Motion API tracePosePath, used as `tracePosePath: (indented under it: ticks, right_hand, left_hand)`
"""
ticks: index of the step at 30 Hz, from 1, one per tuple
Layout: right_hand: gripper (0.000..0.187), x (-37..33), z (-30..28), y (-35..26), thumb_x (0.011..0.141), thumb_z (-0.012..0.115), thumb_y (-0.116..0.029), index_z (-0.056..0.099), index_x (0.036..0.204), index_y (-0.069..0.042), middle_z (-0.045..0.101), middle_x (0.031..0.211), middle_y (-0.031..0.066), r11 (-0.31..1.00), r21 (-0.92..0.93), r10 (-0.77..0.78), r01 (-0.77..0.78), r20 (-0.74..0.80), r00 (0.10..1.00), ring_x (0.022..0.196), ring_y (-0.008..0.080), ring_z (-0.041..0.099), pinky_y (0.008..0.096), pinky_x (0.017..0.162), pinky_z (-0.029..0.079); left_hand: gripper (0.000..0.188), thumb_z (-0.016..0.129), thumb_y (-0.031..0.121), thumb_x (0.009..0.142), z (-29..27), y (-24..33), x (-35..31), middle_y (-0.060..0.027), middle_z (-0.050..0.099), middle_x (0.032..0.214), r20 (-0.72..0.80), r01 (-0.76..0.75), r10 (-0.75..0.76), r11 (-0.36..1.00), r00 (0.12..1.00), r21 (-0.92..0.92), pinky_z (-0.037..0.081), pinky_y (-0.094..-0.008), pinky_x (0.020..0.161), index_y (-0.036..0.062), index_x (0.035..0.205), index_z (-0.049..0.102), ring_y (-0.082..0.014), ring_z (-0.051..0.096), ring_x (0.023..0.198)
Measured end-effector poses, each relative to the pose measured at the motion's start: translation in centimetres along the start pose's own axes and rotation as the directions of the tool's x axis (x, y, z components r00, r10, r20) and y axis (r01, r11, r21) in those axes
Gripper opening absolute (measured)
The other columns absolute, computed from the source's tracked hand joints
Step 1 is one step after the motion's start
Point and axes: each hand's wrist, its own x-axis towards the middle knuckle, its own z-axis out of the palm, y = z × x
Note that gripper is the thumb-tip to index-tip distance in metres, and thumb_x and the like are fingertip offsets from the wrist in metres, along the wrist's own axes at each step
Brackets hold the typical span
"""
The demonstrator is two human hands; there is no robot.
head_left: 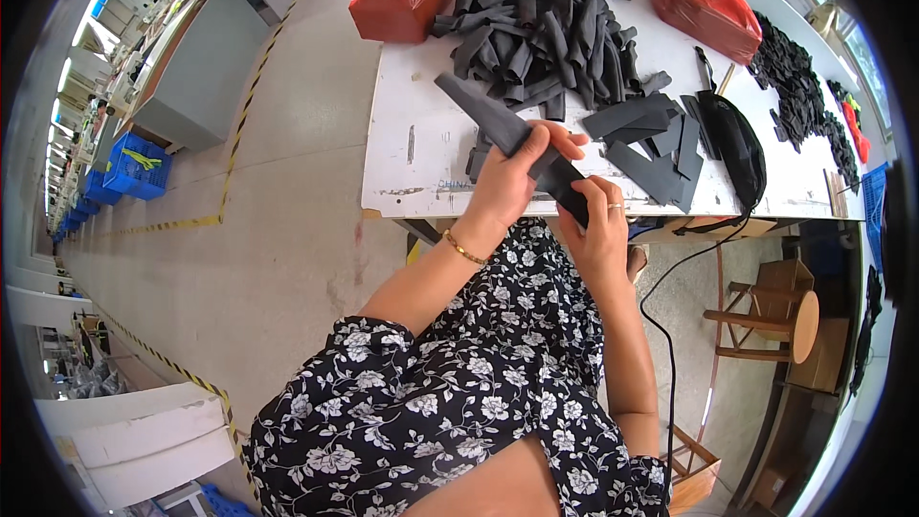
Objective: Assembling and inspecting black foam components on a workbench.
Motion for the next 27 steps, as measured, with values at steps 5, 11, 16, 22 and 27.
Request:
tracePosePath:
  ticks: [5,11,16,22,27]
  right_hand:
    - [0.037,0.9,1.2,0.2,0.075,0.072,-0.002,0.052,0.105,-0.001,0.056,0.103,0.0185,0.995,0.095,-0.019,0.016,0.035,0.999,0.092,0.0359,0.058,0.0423,0.077,0.049]
    - [0.032,0.9,0.5,0.7,0.076,0.071,-0.003,0.053,0.103,-0.002,0.057,0.101,0.0164,0.992,0.122,0.018,-0.035,0.137,0.990,0.091,0.0366,0.058,0.0433,0.074,0.050]
    - [0.020,0.8,1.6,1.7,0.078,0.070,-0.004,0.058,0.094,-0.001,0.060,0.099,0.0159,0.988,0.156,-0.028,0.015,0.078,0.997,0.085,0.0363,0.061,0.0426,0.070,0.051]
    - [0.013,1.0,2.0,1.9,0.079,0.071,0.001,0.061,0.087,0.000,0.063,0.094,0.0138,0.984,0.168,-0.059,0.058,0.000,0.998,0.075,0.0300,0.062,0.0354,0.062,0.050]
    - [0.013,1.0,2.0,2.0,0.079,0.070,0.002,0.060,0.087,0.001,0.062,0.097,0.0140,0.976,0.216,-0.031,0.029,0.009,0.999,0.072,0.0297,0.062,0.0364,0.061,0.051]
  left_hand:
    - [0.028,0.051,0.027,0.099,1.1,-2.9,-1.6,-0.0137,0.068,0.093,-0.099,0.125,-0.163,0.942,0.982,-0.311,0.045,-0.0444,0.100,0.0006,0.099,0.061,-0.0301,0.059,0.113]
    - [0.027,0.053,0.027,0.098,-0.4,-2.2,-1.0,-0.0153,0.067,0.104,-0.215,0.055,-0.114,0.964,0.970,-0.261,0.047,-0.0427,0.098,0.0018,0.105,0.059,-0.0311,0.059,0.114]
    - [0.029,0.055,0.027,0.097,0.4,-2.9,-1.3,-0.0141,0.068,0.102,-0.288,0.098,-0.194,0.944,0.938,-0.315,0.049,-0.0380,0.093,0.0013,0.111,0.059,-0.0262,0.062,0.107]
    - [0.030,0.051,0.027,0.099,0.5,-2.2,-0.6,-0.0145,0.068,0.096,-0.327,-0.058,-0.072,0.927,0.942,-0.371,0.050,-0.0412,0.093,-0.0009,0.108,0.057,-0.0309,0.065,0.098]
    - [0.032,0.050,0.030,0.099,1.0,-2.9,-0.9,-0.0133,0.068,0.096,-0.377,-0.092,-0.059,0.924,0.924,-0.371,0.050,-0.0399,0.092,-0.0001,0.106,0.058,-0.0293,0.065,0.097]
